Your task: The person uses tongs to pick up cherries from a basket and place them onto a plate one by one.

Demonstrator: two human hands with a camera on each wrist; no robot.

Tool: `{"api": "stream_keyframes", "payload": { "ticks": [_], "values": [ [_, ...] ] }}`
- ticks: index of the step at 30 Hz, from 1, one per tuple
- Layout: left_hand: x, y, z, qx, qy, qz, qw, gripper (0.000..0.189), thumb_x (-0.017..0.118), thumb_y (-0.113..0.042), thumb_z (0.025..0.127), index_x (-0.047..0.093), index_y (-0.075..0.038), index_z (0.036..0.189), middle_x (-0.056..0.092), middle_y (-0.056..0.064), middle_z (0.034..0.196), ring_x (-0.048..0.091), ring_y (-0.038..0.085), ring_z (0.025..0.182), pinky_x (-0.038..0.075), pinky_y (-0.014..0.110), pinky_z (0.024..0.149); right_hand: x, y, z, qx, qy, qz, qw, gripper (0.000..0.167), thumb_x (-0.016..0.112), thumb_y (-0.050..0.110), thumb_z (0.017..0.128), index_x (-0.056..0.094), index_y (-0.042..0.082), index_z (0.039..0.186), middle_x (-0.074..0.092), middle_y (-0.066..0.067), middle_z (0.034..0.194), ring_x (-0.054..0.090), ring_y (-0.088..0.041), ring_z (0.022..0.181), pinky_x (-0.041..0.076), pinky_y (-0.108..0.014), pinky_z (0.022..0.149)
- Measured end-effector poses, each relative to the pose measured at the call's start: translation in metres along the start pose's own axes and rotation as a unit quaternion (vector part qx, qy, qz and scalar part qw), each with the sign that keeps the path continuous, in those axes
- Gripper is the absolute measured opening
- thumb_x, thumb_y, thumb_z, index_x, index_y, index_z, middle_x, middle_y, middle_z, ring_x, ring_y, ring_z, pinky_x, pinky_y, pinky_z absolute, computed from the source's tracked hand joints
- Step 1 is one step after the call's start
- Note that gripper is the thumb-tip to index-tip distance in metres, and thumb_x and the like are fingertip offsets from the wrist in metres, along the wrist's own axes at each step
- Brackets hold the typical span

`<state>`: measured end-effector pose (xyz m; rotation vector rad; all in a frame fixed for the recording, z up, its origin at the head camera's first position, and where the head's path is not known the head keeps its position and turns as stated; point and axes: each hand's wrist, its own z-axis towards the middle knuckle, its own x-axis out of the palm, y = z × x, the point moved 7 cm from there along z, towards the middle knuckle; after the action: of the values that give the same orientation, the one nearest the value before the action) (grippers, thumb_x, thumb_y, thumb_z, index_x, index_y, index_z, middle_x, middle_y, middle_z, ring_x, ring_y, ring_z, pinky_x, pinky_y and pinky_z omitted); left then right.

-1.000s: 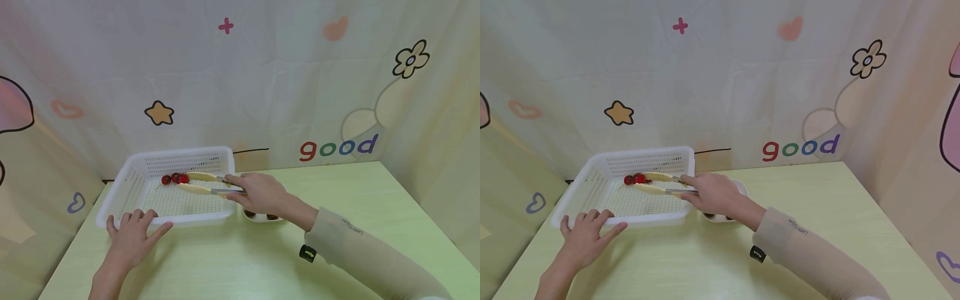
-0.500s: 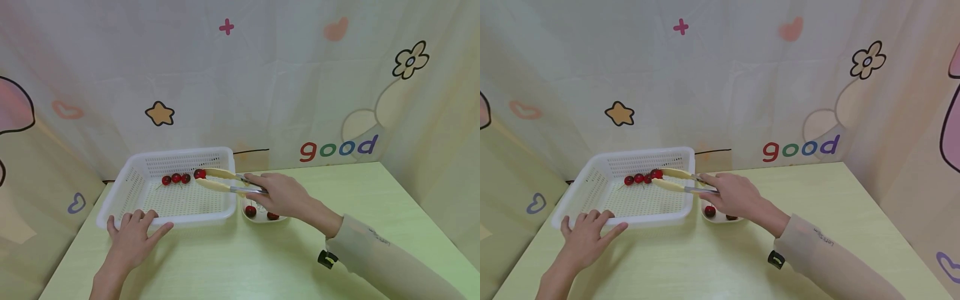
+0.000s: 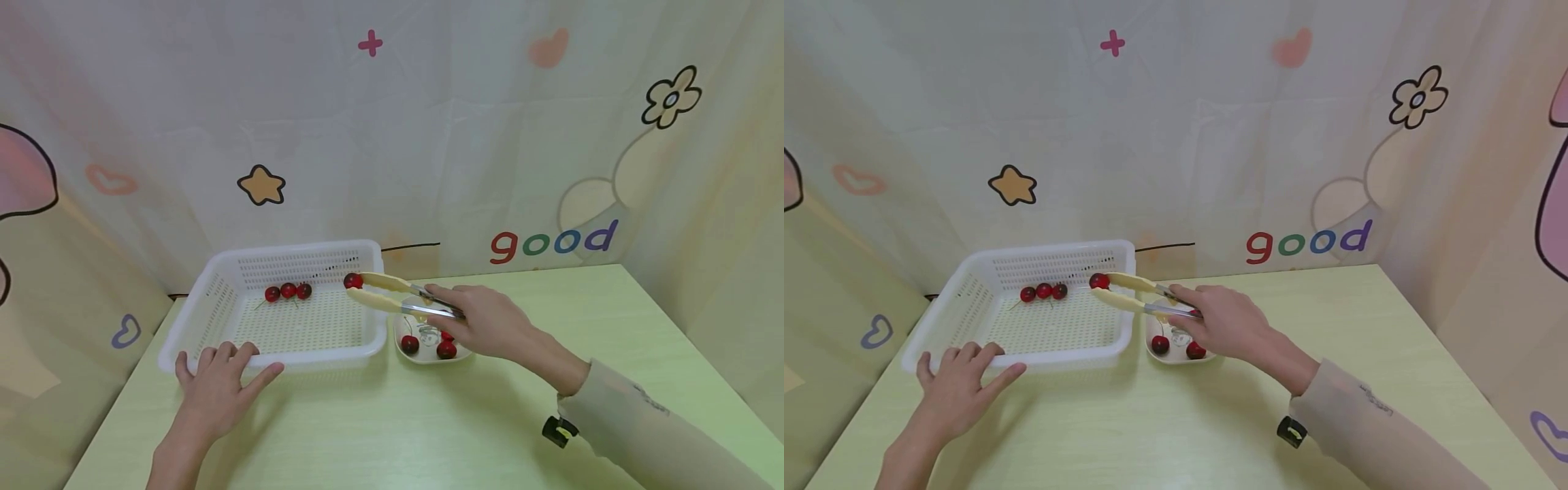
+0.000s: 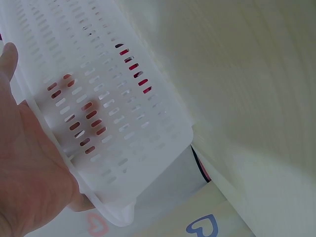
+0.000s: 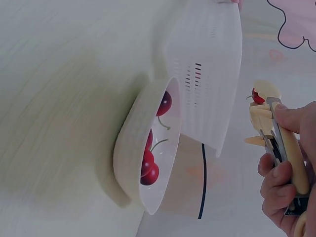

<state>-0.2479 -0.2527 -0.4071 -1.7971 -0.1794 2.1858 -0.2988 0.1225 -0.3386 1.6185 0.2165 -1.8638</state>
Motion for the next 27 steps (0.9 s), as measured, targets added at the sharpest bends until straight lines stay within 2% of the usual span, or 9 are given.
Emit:
{"api": "stream_keyframes", "payload": {
  "ticks": [6, 12, 21, 24, 27],
  "values": [
    [0.001, 0.001, 0.001, -0.001, 0.002, 0.003, 1.0, 0.062, 0.052, -0.069, 0.097, 0.064, -0.012, 0.119, 0.06, 0.016, 0.114, 0.046, 0.049, 0.113, 0.001, 0.083, 0.101, -0.001, -0.01, -0.007, 0.011, -0.008, 0.003, 0.9999, 0.057, 0.071, 0.037, 0.098, 0.058, 0.013, 0.147, 0.053, 0.007, 0.076, 0.044, -0.011, 0.06, 0.037, -0.027, 0.053],
    [0.0, 0.001, 0.001, 0.0, 0.0, 0.002, 1.0, 0.061, 0.053, -0.069, 0.097, 0.065, -0.012, 0.118, 0.061, 0.016, 0.114, 0.047, 0.048, 0.113, 0.002, 0.083, 0.101, -0.004, -0.018, -0.015, 0.012, -0.017, -0.001, 0.9998, 0.055, 0.072, 0.033, 0.097, 0.059, 0.01, 0.145, 0.06, 0.005, 0.083, 0.046, -0.011, 0.063, 0.039, -0.028, 0.054],
    [0.0, 0.001, 0.001, 0.003, -0.005, 0.001, 1.0, 0.061, 0.053, -0.069, 0.097, 0.064, -0.012, 0.117, 0.06, 0.015, 0.112, 0.046, 0.048, 0.112, 0.002, 0.083, 0.101, -0.001, -0.038, -0.028, 0.026, -0.013, -0.009, 0.9995, 0.055, 0.07, 0.037, 0.099, 0.059, 0.009, 0.145, 0.069, -0.001, 0.098, 0.05, -0.013, 0.07, 0.04, -0.029, 0.058],
    [0.0, 0.001, 0.001, 0.002, -0.004, 0.001, 1.0, 0.061, 0.053, -0.069, 0.097, 0.064, -0.012, 0.117, 0.06, 0.015, 0.111, 0.046, 0.048, 0.112, 0.002, 0.083, 0.101, 0.0, -0.046, -0.032, 0.035, -0.011, -0.007, 0.9993, 0.056, 0.069, 0.038, 0.099, 0.059, 0.009, 0.145, 0.07, -0.001, 0.099, 0.05, -0.012, 0.069, 0.04, -0.029, 0.057],
    [0.0, 0.0, 0.0, 0.001, -0.003, 0.003, 1.0, 0.061, 0.053, -0.069, 0.097, 0.065, -0.012, 0.117, 0.06, 0.014, 0.111, 0.047, 0.048, 0.112, 0.002, 0.083, 0.101, 0.001, -0.054, -0.035, 0.043, -0.009, -0.012, 0.9989, 0.056, 0.069, 0.039, 0.099, 0.059, 0.008, 0.145, 0.068, 0.001, 0.095, 0.049, -0.012, 0.067, 0.038, -0.029, 0.056]
  ]
}}
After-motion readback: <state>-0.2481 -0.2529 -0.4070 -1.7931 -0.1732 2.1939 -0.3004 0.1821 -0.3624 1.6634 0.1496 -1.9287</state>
